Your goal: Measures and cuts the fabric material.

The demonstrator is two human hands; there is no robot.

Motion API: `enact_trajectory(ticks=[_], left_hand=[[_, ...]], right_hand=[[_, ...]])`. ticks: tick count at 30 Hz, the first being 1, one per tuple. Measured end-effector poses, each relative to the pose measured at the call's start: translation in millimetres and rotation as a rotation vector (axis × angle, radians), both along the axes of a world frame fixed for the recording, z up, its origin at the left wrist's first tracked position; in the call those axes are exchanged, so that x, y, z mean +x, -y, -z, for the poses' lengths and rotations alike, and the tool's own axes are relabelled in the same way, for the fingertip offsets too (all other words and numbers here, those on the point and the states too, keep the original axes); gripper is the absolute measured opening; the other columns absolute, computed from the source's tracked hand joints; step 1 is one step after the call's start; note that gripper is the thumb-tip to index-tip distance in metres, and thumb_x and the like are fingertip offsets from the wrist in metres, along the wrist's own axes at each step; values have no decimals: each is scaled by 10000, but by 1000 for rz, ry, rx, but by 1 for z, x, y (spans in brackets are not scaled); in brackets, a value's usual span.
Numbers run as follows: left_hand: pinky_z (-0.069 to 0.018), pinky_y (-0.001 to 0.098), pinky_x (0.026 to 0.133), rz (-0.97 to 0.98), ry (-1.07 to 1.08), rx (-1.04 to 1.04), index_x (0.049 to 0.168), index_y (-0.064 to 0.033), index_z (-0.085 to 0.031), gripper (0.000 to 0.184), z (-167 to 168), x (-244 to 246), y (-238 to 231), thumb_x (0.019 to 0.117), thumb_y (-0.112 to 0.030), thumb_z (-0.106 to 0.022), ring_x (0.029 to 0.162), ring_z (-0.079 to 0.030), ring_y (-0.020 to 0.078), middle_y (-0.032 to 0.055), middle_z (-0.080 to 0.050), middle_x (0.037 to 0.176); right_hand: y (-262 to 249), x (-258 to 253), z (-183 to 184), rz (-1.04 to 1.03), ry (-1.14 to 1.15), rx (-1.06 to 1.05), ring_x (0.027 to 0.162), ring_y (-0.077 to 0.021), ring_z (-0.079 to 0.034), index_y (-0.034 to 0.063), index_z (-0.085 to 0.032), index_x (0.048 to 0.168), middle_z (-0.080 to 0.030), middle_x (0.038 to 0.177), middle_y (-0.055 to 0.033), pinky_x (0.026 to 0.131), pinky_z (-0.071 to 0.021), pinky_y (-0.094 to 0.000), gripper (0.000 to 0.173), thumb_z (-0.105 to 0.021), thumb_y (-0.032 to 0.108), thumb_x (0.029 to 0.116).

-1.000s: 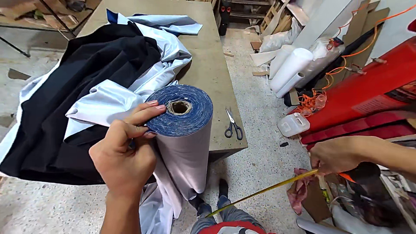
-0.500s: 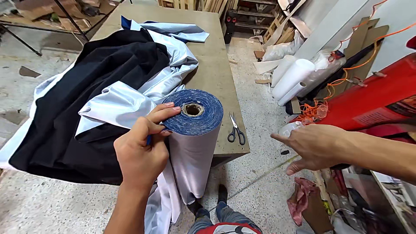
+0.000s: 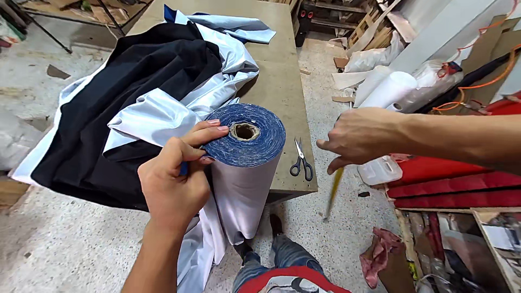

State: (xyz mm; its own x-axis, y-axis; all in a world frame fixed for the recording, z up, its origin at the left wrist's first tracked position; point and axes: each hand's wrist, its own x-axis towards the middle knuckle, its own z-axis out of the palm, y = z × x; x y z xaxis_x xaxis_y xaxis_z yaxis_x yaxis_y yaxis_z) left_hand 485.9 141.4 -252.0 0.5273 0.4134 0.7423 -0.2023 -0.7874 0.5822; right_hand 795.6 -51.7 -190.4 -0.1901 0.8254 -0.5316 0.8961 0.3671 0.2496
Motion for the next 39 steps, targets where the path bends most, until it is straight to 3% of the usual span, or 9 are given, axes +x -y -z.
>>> enact_trajectory(ticks=[3, 7, 13, 18, 21, 27, 33, 37, 39], left_hand=[[-538, 521, 1100, 4, -7, -9, 866, -74, -554, 172, 0, 0, -1, 882, 96, -576, 1235, -664, 326, 96, -744, 1210], [-526, 545, 1094, 12, 4, -48, 883, -118, -559, 210, 3, -1, 0, 870, 92, -559, 1216, -668, 350, 89, -754, 1178], [-491, 570, 1100, -118, 3, -78, 903, -148, -648, 115, 12, -4, 17, 899, -34, -627, 1181, -667, 380, 94, -763, 1110], [-509, 459, 1099, -217, -44, -67, 880, -176, -650, 147, 1, 19, 53, 859, -45, -714, 1197, -671, 271, 4, -766, 1120], [-515, 413, 1098, -297, -31, -49, 913, -175, -648, 154, -2, 41, 84, 872, -54, -732, 1214, -666, 232, -16, -760, 1149], [-480, 396, 1135, -511, -37, 9, 895, -153, -631, 231, -2, 84, 150, 901, 61, -544, 1277, -627, 215, -35, -747, 1206], [-573, 498, 1033, -620, -51, 120, 928, -154, -570, 180, 8, 95, 180, 872, 15, -598, 1219, -665, 319, 37, -745, 1213], [-586, 509, 1022, -575, 29, 126, 969, -137, -606, 139, 20, 90, 176, 908, -13, -620, 1244, -649, 337, 70, -721, 1266], [-600, 443, 987, -626, 90, 135, 949, -158, -620, 117, 26, 89, 173, 903, -71, -685, 1246, -634, 277, 38, -666, 1315]], right_hand=[[-31, 24, 1, -42, -38, -4, 509, -238, -585, 140, -651, 877, -510, 570, -20, 469, -469, -457, 801, -274, 845, 917], [-81, 60, 15, 102, -227, -76, 761, -279, -689, 191, -684, 1269, -664, 797, -63, 656, -554, -552, 833, -253, 825, 941], [-171, 111, 186, 234, -571, -122, 966, -344, -687, 89, -703, 1166, -704, 989, -159, 842, -531, -608, 685, -344, 658, 1038], [-133, 114, 251, 514, -696, 661, 1293, -406, -560, 103, -624, 1365, -573, 1416, -207, 1013, -483, -624, 468, -586, 413, 1016], [-33, 95, 247, 964, -708, 861, 1129, -438, -612, 7, -689, 1099, -626, 1209, -240, 902, -520, -632, 507, -645, 493, 963], [64, 48, 321, 1331, -546, 385, 1015, -383, -676, -17, -707, 1073, -611, 1233, -239, 815, -586, -542, 888, -604, 822, 804], [56, 59, 300, 1265, -545, 243, 994, -393, -697, -73, -686, 1011, -539, 1347, -295, 843, -593, -529, 507, -745, 405, 853], [78, 95, 301, 1323, -902, 192, 701, -280, -674, 33, -713, 774, -688, 779, -149, 660, -566, -508, 322, -768, 345, 833], [97, 116, 278, 1458, -1383, 144, 674, -184, -645, 28, -723, 871, -695, 795, -85, 634, -566, -386, 154, -700, 181, 877]])
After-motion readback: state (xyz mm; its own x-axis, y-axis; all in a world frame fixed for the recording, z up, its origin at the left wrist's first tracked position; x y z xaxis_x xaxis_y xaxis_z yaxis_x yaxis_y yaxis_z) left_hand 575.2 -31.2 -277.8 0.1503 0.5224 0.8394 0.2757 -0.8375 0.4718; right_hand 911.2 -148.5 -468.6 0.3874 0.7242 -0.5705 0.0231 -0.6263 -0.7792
